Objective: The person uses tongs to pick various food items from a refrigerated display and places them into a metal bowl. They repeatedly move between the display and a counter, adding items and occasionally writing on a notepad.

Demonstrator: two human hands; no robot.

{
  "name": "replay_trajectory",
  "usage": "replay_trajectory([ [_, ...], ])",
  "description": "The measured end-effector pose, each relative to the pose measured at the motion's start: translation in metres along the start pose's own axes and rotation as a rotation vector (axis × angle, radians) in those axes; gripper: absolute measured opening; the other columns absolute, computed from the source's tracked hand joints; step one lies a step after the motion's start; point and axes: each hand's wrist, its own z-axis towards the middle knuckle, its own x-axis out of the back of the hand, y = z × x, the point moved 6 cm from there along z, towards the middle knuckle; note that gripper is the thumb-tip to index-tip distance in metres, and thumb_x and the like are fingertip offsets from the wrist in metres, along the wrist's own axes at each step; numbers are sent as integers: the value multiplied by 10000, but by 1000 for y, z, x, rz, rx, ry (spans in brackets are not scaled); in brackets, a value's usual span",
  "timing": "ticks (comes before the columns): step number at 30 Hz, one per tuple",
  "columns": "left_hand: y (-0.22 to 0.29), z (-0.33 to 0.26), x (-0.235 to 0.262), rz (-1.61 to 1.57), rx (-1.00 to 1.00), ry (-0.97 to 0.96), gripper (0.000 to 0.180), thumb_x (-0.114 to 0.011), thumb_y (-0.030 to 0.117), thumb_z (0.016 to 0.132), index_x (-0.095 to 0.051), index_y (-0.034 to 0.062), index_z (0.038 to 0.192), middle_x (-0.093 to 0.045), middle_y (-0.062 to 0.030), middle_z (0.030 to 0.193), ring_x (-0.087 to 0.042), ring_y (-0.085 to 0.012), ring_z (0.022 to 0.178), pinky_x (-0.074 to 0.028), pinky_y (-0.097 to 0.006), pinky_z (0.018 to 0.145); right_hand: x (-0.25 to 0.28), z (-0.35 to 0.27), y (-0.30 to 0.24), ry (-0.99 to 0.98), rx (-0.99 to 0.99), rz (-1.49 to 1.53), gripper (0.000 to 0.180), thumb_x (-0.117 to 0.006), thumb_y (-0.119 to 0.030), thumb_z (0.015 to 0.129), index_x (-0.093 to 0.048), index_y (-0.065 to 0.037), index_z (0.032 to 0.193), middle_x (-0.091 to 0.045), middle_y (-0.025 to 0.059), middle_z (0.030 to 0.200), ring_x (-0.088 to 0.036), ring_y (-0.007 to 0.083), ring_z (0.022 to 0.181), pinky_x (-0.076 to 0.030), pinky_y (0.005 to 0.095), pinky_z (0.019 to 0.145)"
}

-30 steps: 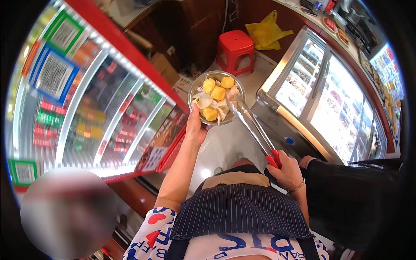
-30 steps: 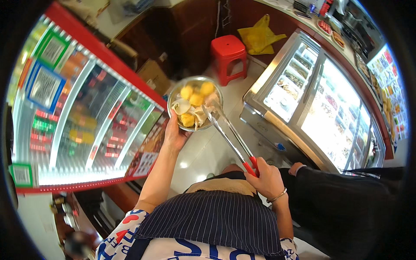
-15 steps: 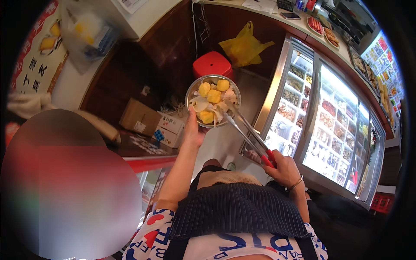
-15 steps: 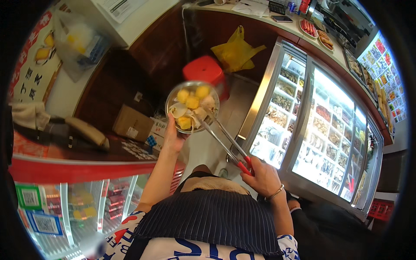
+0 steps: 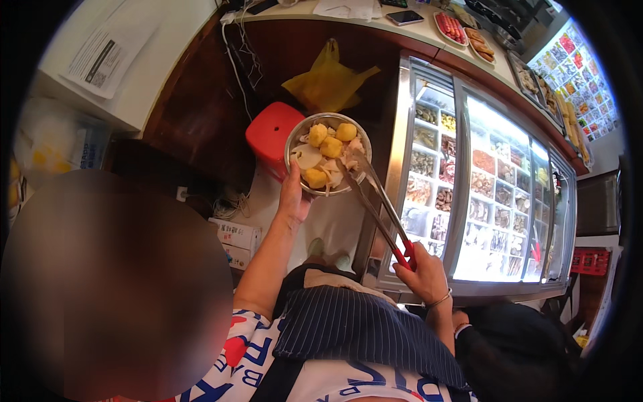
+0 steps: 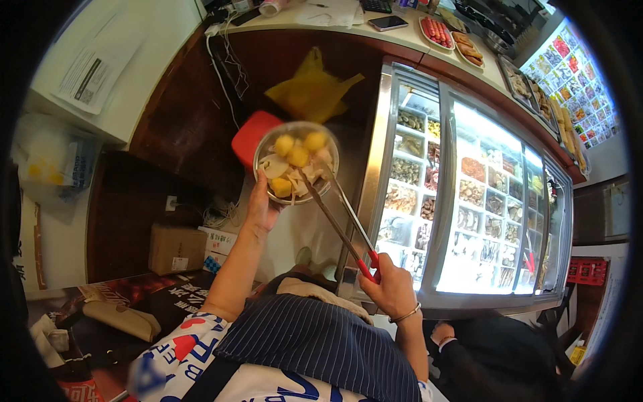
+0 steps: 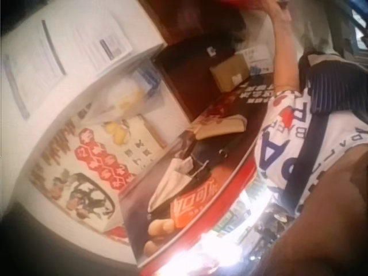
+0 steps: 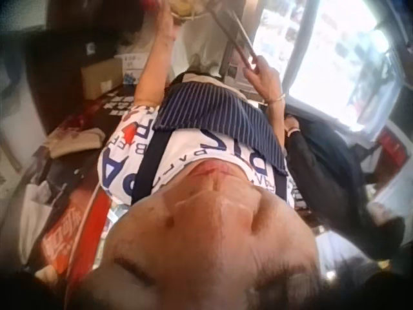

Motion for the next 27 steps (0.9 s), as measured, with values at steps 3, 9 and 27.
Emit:
replay_trajectory([
  [3, -1, 24, -19, 76, 46, -31, 524, -355, 491, 848, -353, 111, 1208, -482, -65, 1154, -515, -198, 1006, -481, -353, 755, 12, 3, 11, 149, -5, 136, 348, -622, -260, 682, -469, 0, 855, -535, 133, 574, -557, 253, 518, -435, 324, 500],
  [9, -12, 68, -73, 169, 163, -135, 566, -290, 527, 848, -347, 107, 1224, -452, -61, 1195, -479, -209, 1051, -449, -354, 798, 12, 16, 44, 266, -177, 367, 323, -629, -209, 671, -476, -1, 864, -544, 116, 602, -551, 214, 521, -425, 308, 489],
  [27, -36, 216, -208, 339, 432, -479, 585, -290, 506, 850, -336, 60, 1226, -429, -75, 1221, -464, -194, 1081, -435, -314, 848, 25, 100, 49, 810, -480, 721, 325, -623, -215, 700, -483, -26, 924, -540, 64, 647, -507, 127, 531, -407, 254, 504],
])
